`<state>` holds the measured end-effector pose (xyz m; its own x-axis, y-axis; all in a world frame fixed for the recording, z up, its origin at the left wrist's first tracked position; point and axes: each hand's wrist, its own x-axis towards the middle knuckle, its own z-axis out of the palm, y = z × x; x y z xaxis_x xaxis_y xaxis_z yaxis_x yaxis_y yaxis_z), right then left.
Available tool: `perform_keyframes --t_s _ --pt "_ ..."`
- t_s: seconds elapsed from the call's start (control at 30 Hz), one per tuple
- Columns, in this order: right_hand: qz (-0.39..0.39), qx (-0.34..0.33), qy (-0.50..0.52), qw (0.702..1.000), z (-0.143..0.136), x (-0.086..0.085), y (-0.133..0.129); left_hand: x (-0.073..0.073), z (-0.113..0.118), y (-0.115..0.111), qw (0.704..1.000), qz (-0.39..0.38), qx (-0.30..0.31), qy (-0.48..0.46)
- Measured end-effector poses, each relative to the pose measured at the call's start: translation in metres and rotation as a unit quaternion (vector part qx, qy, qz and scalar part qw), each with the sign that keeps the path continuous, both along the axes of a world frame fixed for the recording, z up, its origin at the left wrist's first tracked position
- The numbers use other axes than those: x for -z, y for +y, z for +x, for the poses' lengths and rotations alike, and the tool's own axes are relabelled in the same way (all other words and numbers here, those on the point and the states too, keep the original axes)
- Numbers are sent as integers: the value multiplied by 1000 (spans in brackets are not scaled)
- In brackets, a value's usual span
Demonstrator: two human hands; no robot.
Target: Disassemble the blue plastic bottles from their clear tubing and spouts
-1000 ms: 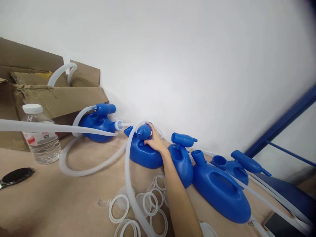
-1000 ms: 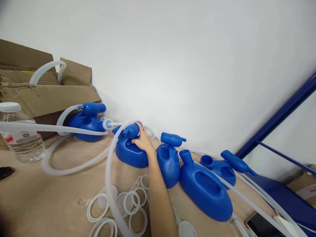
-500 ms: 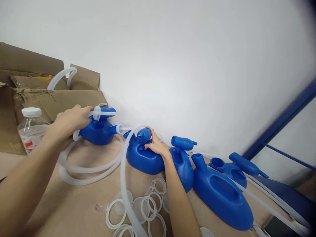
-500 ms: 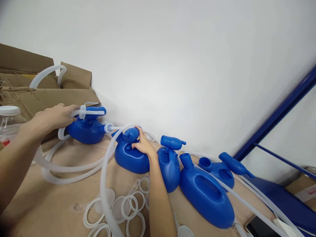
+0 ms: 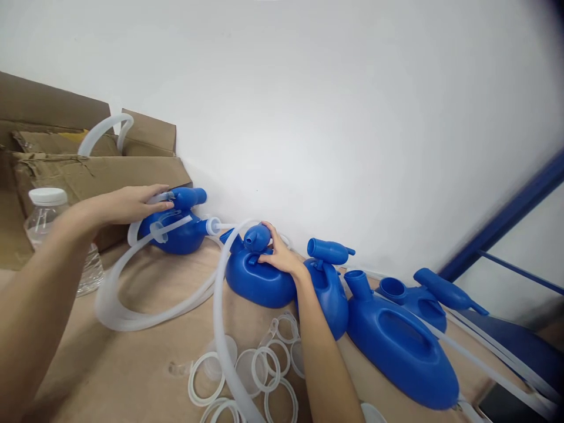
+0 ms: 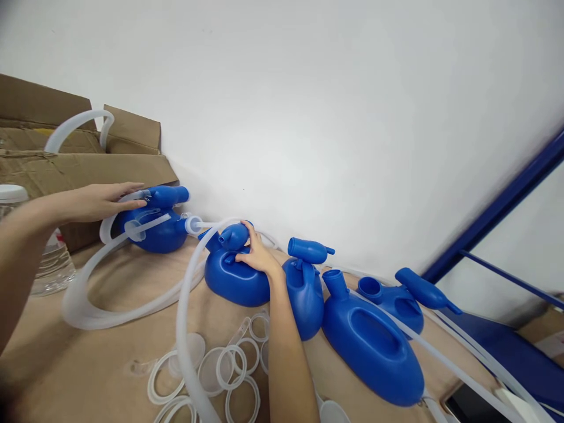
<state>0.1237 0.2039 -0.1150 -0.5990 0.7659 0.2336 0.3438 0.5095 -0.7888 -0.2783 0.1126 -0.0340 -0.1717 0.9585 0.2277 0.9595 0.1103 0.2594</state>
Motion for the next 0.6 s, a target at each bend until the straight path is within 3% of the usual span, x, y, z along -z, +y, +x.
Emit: perform_keyframes --t_s 0.1,0.27,0.43,0.6 --pt "0 0 4 1000 0 1 0 10 21 10 995 47 -57 63" --pt "1 1 8 1000 0 1 -2 28 43 16 974 147 -74 159" --pt "9 6 1 1000 1 1 -3 36 21 19 958 167 -65 223" --pt "14 -5 12 1000 1 3 -1 53 -6 28 928 287 31 235"
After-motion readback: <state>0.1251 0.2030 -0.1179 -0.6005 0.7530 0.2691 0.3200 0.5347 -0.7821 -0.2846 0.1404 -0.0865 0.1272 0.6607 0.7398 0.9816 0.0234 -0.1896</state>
